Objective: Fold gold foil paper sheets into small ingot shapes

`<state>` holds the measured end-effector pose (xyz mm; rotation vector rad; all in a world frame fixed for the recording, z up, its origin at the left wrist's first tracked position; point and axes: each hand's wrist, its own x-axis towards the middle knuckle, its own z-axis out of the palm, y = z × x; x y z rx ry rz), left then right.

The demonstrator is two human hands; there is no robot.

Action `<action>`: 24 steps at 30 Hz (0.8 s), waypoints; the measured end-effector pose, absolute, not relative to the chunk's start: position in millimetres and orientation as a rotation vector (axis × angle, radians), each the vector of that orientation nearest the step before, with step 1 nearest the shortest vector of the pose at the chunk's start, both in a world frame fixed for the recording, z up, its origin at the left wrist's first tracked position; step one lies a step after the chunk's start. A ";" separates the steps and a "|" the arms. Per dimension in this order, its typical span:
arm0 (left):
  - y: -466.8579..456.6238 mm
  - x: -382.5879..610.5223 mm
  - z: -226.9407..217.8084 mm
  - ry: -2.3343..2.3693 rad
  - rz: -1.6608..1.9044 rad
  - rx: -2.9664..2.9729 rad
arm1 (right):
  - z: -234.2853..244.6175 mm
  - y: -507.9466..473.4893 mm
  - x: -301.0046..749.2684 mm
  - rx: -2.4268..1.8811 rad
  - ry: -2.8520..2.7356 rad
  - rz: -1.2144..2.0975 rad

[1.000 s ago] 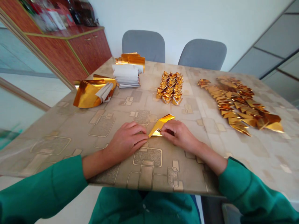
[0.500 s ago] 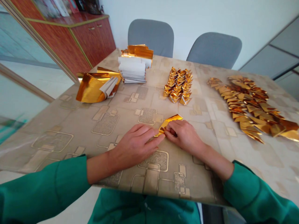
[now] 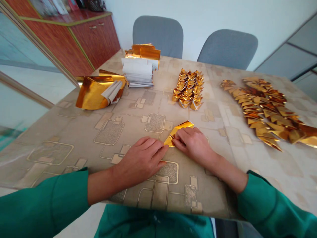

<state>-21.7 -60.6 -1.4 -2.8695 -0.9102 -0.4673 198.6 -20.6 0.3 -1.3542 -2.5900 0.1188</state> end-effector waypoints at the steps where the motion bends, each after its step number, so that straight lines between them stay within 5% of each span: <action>1: -60.9 -21.3 -0.6 -0.918 -0.461 -2.864 | 0.5 -21.0 198.2 -1.355 -2.597 0.101; 24: -53.9 -12.7 -0.4 -0.806 -0.332 -2.969 | 4.7 -63.2 213.0 -1.082 -2.692 -0.120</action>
